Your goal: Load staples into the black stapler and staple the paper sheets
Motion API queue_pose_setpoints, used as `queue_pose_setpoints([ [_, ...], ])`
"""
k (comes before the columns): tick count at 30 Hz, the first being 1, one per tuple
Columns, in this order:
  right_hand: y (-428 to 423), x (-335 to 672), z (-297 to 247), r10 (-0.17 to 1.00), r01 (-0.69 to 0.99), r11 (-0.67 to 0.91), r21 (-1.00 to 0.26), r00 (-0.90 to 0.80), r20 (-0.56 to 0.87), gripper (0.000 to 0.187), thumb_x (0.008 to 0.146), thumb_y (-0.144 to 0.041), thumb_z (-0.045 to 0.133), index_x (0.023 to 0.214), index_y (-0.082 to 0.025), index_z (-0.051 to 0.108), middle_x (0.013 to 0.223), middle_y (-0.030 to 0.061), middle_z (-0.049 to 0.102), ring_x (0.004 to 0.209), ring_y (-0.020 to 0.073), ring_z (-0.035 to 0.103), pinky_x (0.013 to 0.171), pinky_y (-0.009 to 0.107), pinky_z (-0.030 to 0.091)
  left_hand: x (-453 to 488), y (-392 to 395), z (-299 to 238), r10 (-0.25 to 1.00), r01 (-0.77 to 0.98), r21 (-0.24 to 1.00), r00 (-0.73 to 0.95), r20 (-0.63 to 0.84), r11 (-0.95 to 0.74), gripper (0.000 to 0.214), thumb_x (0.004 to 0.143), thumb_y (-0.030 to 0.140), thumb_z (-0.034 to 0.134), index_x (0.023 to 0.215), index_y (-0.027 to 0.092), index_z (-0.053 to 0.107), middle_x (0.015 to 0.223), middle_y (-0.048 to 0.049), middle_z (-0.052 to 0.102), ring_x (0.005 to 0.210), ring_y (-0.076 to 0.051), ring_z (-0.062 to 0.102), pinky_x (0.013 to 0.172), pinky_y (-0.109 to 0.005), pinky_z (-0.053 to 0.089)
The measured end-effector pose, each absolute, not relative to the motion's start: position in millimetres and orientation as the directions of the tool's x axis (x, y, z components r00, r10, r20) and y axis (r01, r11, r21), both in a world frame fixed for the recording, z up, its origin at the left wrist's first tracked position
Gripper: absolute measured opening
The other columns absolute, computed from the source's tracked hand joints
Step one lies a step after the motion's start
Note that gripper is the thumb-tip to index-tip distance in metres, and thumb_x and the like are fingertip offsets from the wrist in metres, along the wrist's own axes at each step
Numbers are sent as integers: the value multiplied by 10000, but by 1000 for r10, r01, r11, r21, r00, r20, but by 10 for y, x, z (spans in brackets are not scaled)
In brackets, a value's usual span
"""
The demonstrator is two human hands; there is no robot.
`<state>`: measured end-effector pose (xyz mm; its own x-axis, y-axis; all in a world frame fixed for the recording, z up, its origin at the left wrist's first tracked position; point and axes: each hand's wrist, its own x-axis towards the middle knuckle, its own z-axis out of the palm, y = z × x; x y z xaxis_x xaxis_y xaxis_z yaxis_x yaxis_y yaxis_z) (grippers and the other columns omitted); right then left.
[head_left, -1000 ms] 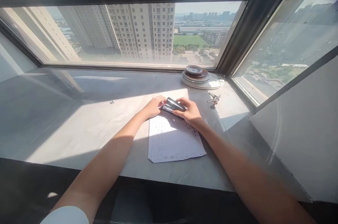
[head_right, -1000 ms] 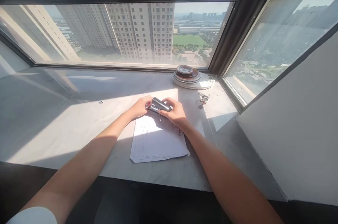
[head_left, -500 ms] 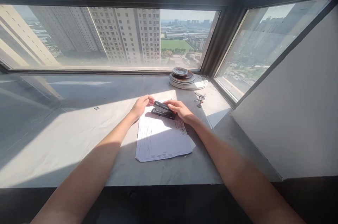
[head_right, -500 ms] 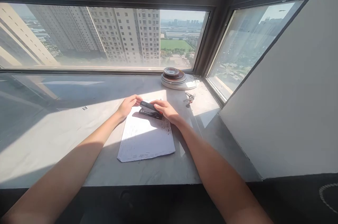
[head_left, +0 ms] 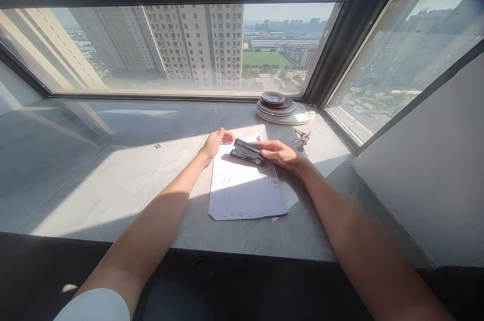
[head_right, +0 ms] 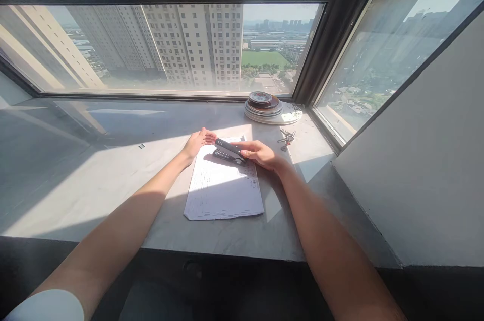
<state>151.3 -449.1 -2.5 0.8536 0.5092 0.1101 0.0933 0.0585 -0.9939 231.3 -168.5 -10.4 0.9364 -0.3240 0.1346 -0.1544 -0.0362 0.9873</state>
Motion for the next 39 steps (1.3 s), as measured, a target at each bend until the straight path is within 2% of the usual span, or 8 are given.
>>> queue_pose_setpoints([
  [6,-4430,1496,26,509,198,-28,-980,846,156,639,862,-504,876,1443,-286,727,1437,89,711,1361,353,635,1192,502,482,2343,-1699,-165,-317,-205,977,931,178,-53,636,1049,725,458,1000,161,749,1064,-144,803,981,-235,740,957,-398,554],
  [12,-4209,1501,-20,403,434,-414,-800,876,267,426,909,-365,762,1299,-192,776,1083,56,803,981,296,742,896,402,585,2304,-1711,-147,-284,-317,947,913,293,-41,523,1072,642,494,1016,182,736,1109,-132,787,1058,-231,729,939,-364,546],
  [15,-4174,1489,-50,311,503,-450,-738,863,398,423,937,-335,715,1337,-204,753,1096,48,801,919,266,743,839,371,589,2282,-1733,-113,-206,-357,933,911,358,41,419,1077,578,544,1082,207,739,1217,-118,761,1135,-214,709,970,-342,538],
  [18,-4164,1471,-54,239,567,-502,-653,817,525,434,966,-279,646,1390,-220,718,1218,72,783,968,267,754,783,357,615,2265,-1773,-93,-198,-250,944,935,293,217,310,1077,490,593,1132,214,721,1296,-102,733,1038,-170,720,1001,-341,542],
  [22,-4142,1496,-91,319,688,-586,-428,681,659,515,920,-126,578,1408,-243,695,1417,85,710,1291,298,672,996,432,628,2237,-1805,-77,-316,4,932,941,120,363,247,1051,405,669,1140,176,693,1224,-113,747,947,-165,736,957,-348,572],
  [25,-4125,1521,-125,397,746,-598,-293,593,700,596,878,-58,576,1438,-237,674,1396,76,728,1347,298,633,1097,480,590,2218,-1804,-64,-366,58,939,928,75,340,281,1028,392,718,1162,146,704,1045,-95,754,879,-154,721,885,-313,578],
  [34,-4088,1487,-55,499,703,-712,-11,516,697,633,819,88,556,1351,-218,712,1406,68,735,1297,295,649,1042,482,551,2195,-1794,-40,-371,70,948,927,53,310,305,925,312,856,1136,129,733,1000,-89,778,940,-165,754,995,-339,579],
  [39,-4056,1449,-15,560,651,-737,179,440,702,491,941,73,574,1313,-208,729,1372,63,754,1267,280,661,1024,481,491,2189,-1787,0,-378,125,934,926,12,335,278,890,267,891,1070,101,760,1039,-127,810,980,-179,771,1120,-380,541],
])
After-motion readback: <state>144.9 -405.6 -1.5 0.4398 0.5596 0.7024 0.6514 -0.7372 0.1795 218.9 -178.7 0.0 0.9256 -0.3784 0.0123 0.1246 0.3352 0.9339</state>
